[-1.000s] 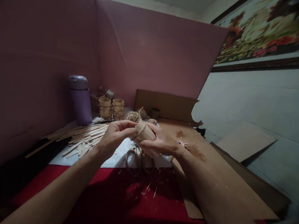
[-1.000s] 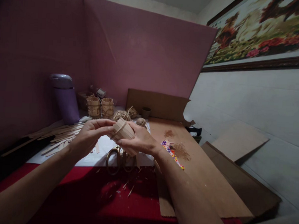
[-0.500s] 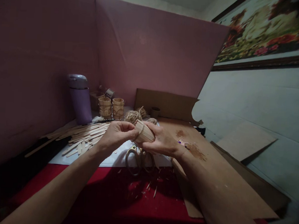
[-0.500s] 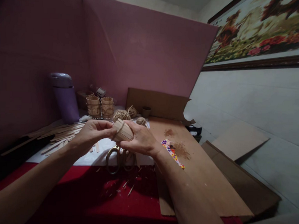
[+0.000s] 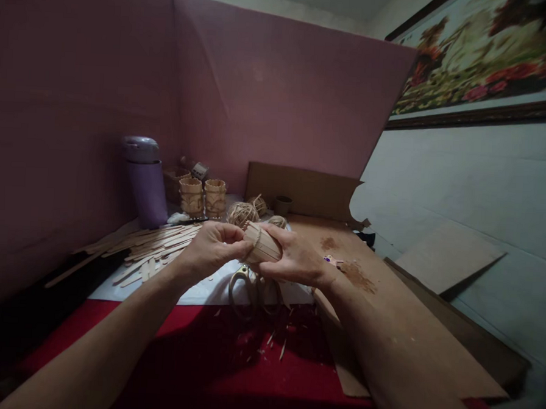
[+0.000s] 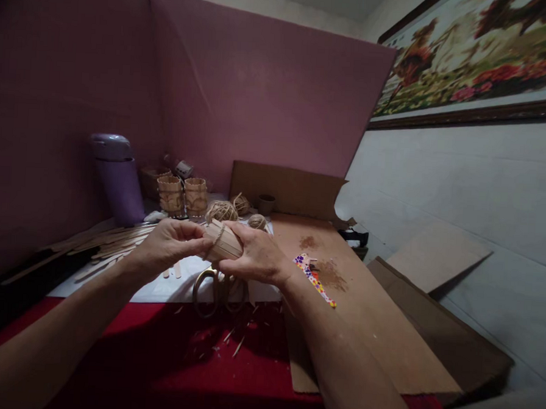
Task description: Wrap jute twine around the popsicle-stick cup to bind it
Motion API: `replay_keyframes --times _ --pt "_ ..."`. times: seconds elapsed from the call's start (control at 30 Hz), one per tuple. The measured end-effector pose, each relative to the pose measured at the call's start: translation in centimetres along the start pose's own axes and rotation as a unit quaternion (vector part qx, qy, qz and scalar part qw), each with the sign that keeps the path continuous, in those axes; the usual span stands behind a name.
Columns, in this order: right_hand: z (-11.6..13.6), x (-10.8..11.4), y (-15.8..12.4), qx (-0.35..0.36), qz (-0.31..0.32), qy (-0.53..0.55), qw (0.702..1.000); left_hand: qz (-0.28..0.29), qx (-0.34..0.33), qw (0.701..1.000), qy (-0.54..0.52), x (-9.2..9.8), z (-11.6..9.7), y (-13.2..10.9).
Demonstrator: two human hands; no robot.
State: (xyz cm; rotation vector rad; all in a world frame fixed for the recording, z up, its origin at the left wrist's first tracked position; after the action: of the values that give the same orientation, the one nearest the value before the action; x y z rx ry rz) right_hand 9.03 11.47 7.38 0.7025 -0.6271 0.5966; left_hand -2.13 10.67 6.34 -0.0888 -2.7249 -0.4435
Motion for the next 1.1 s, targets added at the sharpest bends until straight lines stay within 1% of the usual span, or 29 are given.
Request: replay_keyframes --times 0.2,0.33,0.4,0.5,0.63,0.73,0.93,1.1 --pt "0.1 0.0 0.0 0.007 -0.004 -0.013 1.000 -0.019 -0.001 1.000 -0.003 0.2 0.2 0.0" --pt "0.7 0.2 0.0 0.020 -0.017 -0.041 0.999 -0.013 -0.003 0.999 -0.050 0.1 0.3 0.0" --pt "1.1 0.4 -0.1 0.032 -0.031 -0.076 0.996 -0.014 -0.004 0.995 -0.095 0.1 0.4 0.0" --pt "1.9 0.4 -0.2 0.058 -0.048 -0.149 0.986 -0.034 -0.007 0.989 -0.142 0.7 0.5 0.1" --pt "2.6 0.1 -0.2 0.082 -0.056 -0.267 0.959 -0.042 -0.017 0.990 -0.131 1.0 0.3 0.1" --pt "2.9 -0.1 -0.2 0.091 -0.063 -0.322 0.940 -0.055 -0.014 0.992 -0.111 1.2 0.1 0.0" --pt "2.8 -0.4 -0.1 0.091 -0.069 -0.335 0.935 -0.087 -0.007 0.990 -0.108 1.5 -0.1 -0.1" --pt "2.4 -0.5 -0.1 0.088 -0.069 -0.330 0.937 -0.080 -0.006 0.991 -0.106 1.2 0.2 0.0"
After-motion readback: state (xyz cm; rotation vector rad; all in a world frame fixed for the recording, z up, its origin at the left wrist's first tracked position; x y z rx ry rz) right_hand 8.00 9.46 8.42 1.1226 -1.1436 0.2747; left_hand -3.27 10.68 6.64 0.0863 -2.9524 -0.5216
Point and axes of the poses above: each hand's wrist, its own y-axis towards the middle knuckle, its own x-axis out of the back of the hand, z = x × y, the point moved 10 cm from there along y, towards the middle knuckle, and after that the axes turned 9 degrees about y, right-handed, at the moved point
